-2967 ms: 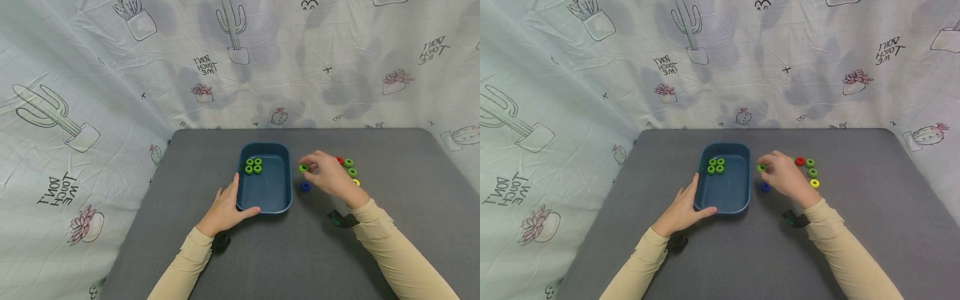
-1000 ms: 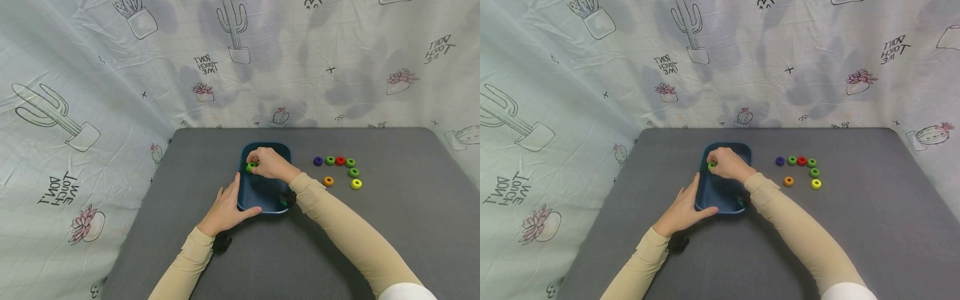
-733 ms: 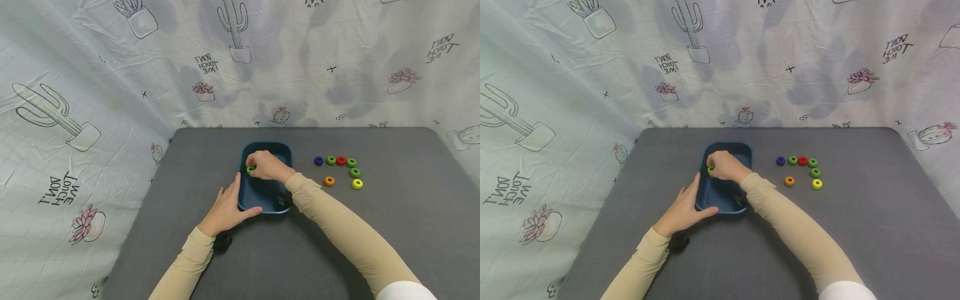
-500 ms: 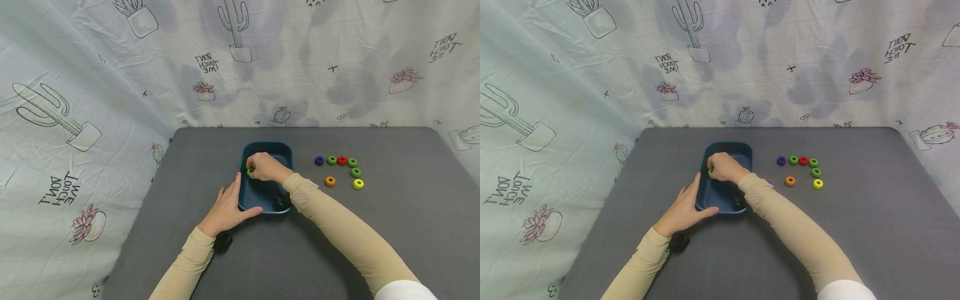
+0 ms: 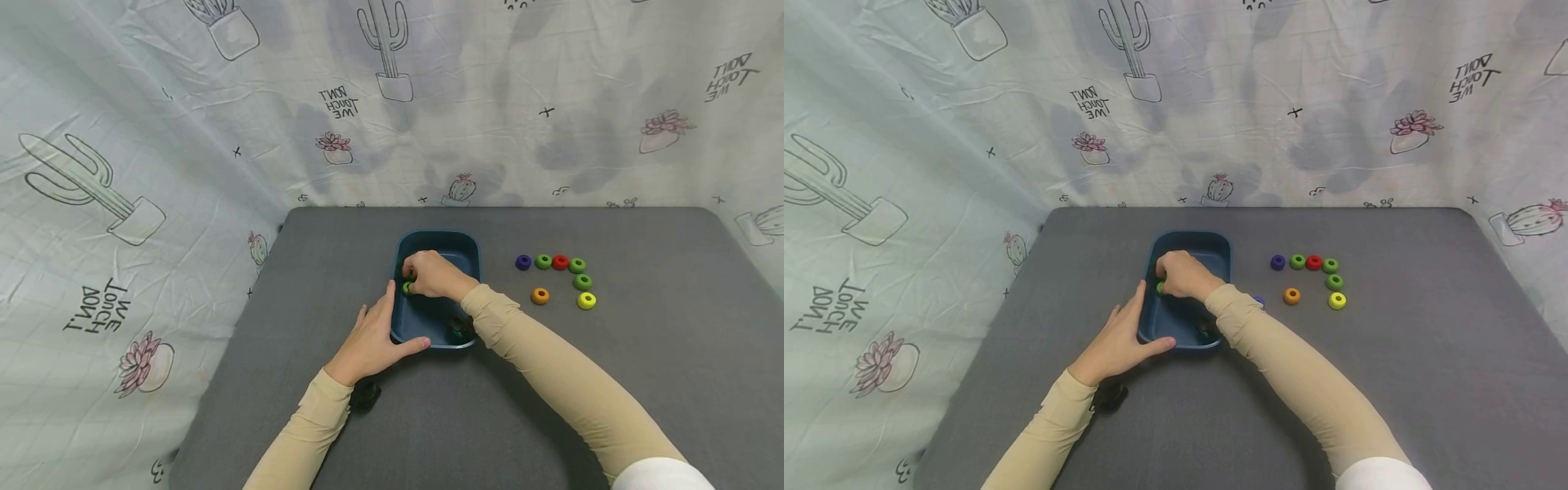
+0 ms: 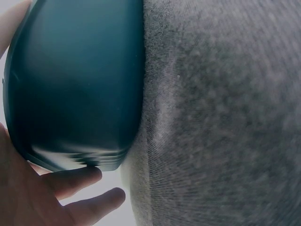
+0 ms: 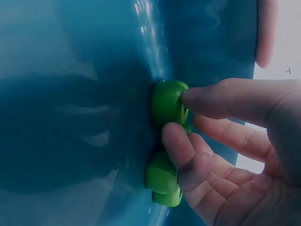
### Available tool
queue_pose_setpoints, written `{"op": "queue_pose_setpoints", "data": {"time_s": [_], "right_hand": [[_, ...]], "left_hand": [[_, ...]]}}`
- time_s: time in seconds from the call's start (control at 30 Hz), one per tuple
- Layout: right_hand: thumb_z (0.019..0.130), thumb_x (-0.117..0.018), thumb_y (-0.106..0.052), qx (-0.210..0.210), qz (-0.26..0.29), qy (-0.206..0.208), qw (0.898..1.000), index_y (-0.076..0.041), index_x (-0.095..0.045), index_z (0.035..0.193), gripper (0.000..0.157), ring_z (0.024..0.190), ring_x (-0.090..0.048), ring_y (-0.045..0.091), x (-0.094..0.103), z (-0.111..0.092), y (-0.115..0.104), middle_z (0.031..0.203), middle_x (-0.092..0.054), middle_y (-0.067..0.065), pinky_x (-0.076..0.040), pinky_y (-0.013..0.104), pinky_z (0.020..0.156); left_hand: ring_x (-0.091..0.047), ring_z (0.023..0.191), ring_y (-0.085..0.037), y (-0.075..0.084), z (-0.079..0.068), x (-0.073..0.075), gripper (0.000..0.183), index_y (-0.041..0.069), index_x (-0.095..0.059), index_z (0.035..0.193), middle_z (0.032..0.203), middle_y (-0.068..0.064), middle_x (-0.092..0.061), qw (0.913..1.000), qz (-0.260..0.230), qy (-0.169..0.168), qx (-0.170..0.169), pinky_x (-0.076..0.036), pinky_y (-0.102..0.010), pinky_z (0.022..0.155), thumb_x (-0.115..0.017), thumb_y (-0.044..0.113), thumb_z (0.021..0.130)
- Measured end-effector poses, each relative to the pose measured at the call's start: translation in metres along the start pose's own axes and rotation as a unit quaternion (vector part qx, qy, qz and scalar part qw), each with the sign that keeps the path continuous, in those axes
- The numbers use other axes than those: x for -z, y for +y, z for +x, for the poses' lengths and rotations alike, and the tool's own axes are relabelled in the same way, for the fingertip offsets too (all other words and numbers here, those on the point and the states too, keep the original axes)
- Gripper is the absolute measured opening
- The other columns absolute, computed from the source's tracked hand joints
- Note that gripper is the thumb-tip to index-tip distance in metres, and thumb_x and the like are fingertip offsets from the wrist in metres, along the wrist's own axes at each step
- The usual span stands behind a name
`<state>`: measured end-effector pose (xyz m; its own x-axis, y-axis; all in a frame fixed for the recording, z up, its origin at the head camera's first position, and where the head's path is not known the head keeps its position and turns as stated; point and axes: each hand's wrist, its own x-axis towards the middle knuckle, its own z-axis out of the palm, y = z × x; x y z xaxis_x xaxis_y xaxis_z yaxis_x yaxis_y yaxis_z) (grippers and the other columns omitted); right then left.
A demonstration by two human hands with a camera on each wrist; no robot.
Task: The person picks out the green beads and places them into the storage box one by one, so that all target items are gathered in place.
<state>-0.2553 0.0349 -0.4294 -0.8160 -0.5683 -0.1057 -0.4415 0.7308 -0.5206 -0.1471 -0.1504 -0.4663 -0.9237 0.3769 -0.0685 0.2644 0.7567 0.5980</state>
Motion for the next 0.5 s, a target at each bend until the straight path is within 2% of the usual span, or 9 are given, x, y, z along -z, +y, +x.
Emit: {"op": "queue_pose_setpoints", "data": {"time_s": [0.3,0.5], "right_hand": [[0.094,-0.078,-0.015,-0.013,-0.011,0.007,1.000,0.001,-0.072,0.124,0.034,0.101,-0.071,0.028,-0.0005,0.0018,0.0012,0.117,-0.072,0.017,-0.060,0.041,0.091],[0.094,-0.078,-0.014,-0.017,-0.018,0.011,1.000,0.001,-0.073,0.123,0.033,0.098,-0.070,0.027,0.0003,0.0013,0.0011,0.117,-0.072,0.017,-0.060,0.041,0.090]], "left_hand": [[-0.023,0.160,-0.025,0.0002,0.0000,0.0003,0.122,0.014,0.004,0.168,0.174,-0.008,-0.016,1.0000,0.001,0.000,-0.001,-0.009,-0.067,0.127,-0.064,0.076,0.088],[-0.024,0.160,-0.026,-0.0007,0.0008,-0.0006,0.122,0.013,0.003,0.169,0.174,-0.008,-0.017,1.0000,0.000,0.002,-0.003,-0.009,-0.067,0.126,-0.064,0.076,0.088]]}}
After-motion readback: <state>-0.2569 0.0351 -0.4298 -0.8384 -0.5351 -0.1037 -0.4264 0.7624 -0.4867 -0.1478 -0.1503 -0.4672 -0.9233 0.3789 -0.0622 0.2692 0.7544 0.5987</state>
